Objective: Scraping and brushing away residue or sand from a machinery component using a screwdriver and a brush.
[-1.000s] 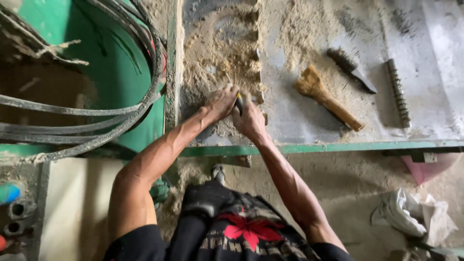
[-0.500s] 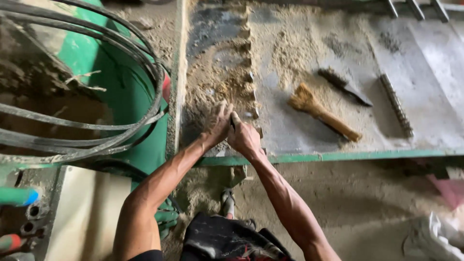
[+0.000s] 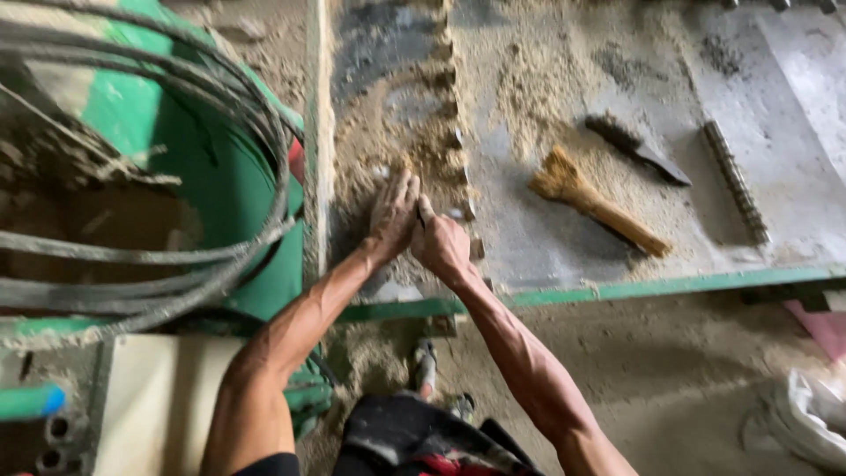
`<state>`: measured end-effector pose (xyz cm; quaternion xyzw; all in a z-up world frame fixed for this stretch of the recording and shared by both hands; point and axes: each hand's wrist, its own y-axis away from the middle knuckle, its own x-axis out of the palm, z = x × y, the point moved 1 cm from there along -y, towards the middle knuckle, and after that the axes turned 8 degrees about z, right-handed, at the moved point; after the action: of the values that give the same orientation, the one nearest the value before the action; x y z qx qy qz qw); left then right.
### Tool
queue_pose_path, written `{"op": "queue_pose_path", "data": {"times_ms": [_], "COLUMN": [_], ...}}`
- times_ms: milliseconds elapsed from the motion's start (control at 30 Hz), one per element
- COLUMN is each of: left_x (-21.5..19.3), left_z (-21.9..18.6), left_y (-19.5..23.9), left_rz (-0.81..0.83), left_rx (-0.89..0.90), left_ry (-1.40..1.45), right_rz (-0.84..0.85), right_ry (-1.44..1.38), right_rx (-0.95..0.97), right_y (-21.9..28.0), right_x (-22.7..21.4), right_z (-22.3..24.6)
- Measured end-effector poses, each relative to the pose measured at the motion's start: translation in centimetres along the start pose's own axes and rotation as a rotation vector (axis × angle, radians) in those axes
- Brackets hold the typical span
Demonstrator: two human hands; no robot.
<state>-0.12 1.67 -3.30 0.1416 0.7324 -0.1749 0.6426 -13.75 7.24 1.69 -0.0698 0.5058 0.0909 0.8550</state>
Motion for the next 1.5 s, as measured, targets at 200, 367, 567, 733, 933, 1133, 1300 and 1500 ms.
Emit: {"op": "queue_pose_path", "data": {"times_ms": [200,367,567,733,933,1133,1300,1500], "left_x": [2.3,1.8,2.7,0.6,1.8,0.5,0.8,-2.8], "left_z": [4.3,7.1,4.7,-0.7,-3.1,-3.4,-0.5,1.0], "left_y": [-5.6,-9.2,-7.1,-0.9,1.6,2.7,-0.8,-4.1], "left_rz": [-0.045,-0.012,0.152,0.225,0.274,0.232,0.198,0.22], "left_rx": [-0.032,-0.068,-0.052,-0.013,0.046,0.072,-0.012,-0.05], "left_ry": [0.045,0.062,-0.132,-0.05,-0.076,-0.249,-0.008,-0.075], "right_rz": [-0.045,0.033,0.115,0.038,0.022,0.165,-0.017,-0.071], "right_ry": [-0.04,-0.05,-0.011,-0.056,-0.029,-0.047,0.043,0.085], "right_rx": [0.006,0.048,0.051,0.022,0.015,0.074,-0.053,-0.091], "right_y": [-7.5,-11.2,-5.6,1.4,5.5,5.6,0.8,-4.1], "right_x": [2.7,1.0,-2.1,-1.8,-3.3,-4.2,-1.2,-0.7], "right_z": [-1.5,-0.6,0.2,-0.2,-0.1,0.5,-1.2,-1.3]}}
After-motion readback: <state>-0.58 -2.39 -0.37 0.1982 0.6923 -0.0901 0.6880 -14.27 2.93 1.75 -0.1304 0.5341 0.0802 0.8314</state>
